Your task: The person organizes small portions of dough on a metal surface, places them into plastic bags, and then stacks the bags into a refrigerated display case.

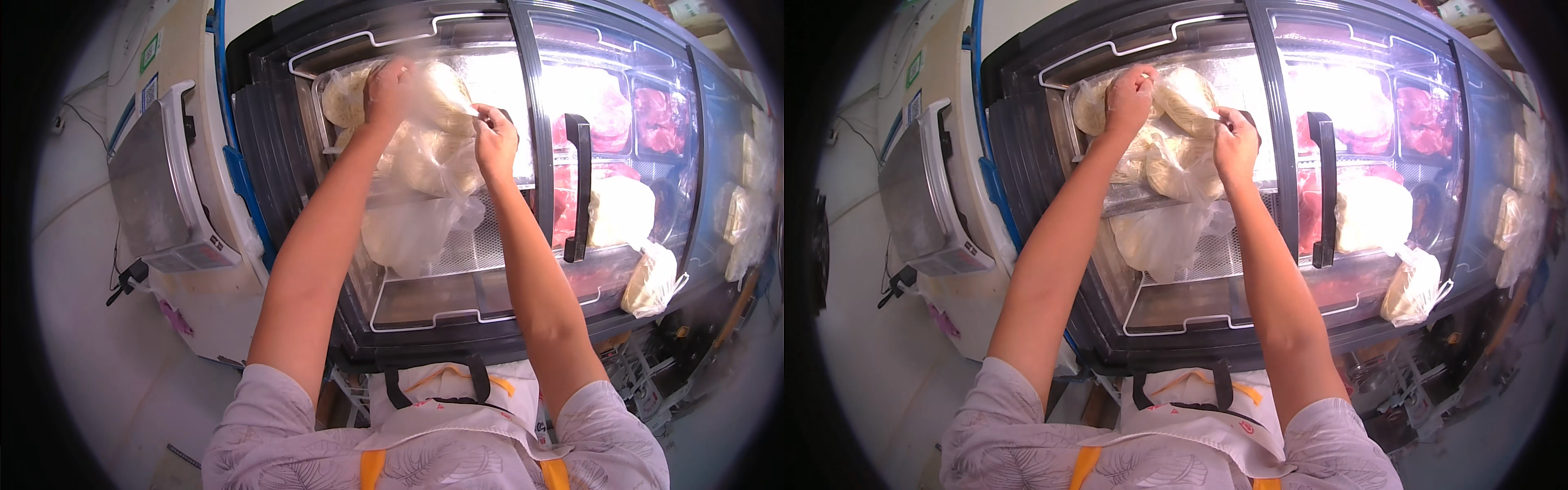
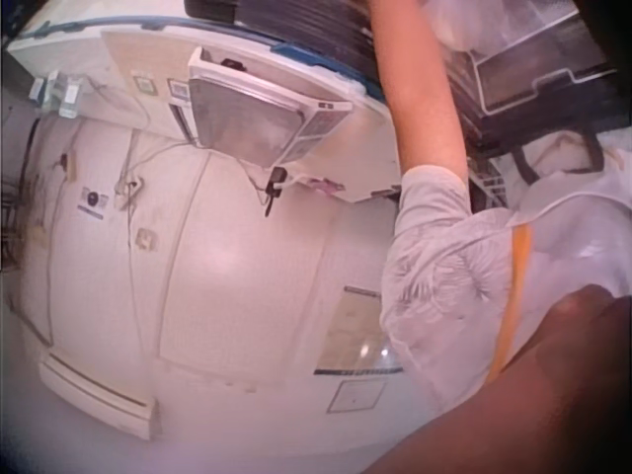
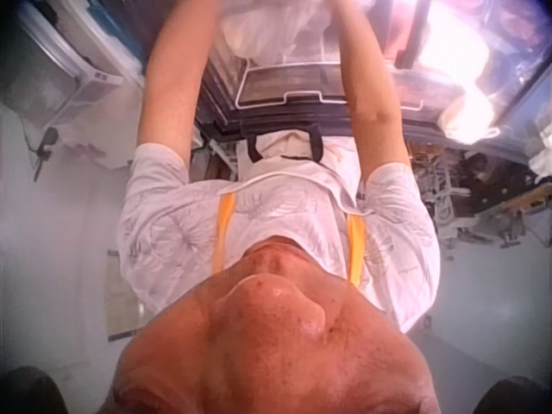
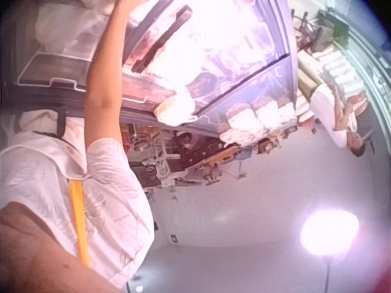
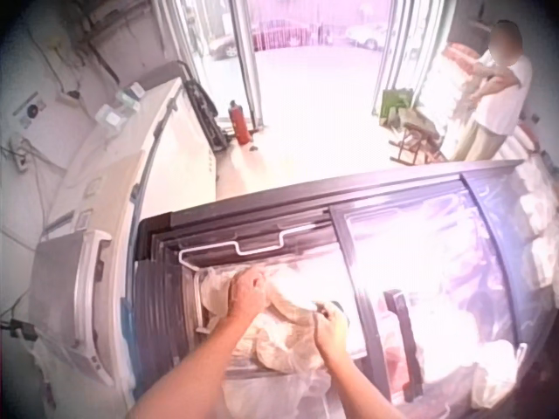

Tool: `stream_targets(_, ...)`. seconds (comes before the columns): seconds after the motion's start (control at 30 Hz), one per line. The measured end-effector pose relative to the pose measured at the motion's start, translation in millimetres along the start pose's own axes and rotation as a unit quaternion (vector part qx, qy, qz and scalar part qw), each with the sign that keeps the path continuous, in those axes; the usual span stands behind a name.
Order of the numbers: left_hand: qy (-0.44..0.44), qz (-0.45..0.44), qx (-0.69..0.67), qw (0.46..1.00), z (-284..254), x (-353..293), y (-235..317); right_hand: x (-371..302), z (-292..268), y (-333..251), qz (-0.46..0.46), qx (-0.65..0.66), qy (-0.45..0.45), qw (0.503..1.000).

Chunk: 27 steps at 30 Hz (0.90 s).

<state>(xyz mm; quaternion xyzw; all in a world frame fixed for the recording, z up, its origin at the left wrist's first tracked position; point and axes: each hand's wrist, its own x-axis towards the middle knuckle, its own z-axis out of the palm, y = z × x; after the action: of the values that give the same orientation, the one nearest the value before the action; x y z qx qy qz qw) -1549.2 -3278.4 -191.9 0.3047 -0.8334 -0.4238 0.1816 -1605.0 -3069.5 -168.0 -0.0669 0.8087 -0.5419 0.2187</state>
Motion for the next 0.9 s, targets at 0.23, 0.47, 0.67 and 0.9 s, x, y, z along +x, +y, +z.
stream_targets(0.23,0.007,0.139,0.087,0.986,-2,-6,9,-11,-3,-9,-0.171,-0.168,-0.031,0.970)
stream_targets(0.47,-0.035,-0.160,-0.232,0.959,-28,-4,33,-37,-30,-38,-0.001,0.142,-0.020,0.990)
stream_targets(0.67,-0.038,-0.085,-0.147,0.985,-52,-17,81,-64,-48,-67,-0.132,-0.059,0.020,0.989)
stream_targets(0.9,0.067,0.000,-0.149,0.987,-63,-32,86,-54,-36,-111,-0.307,-0.067,-0.006,0.949)
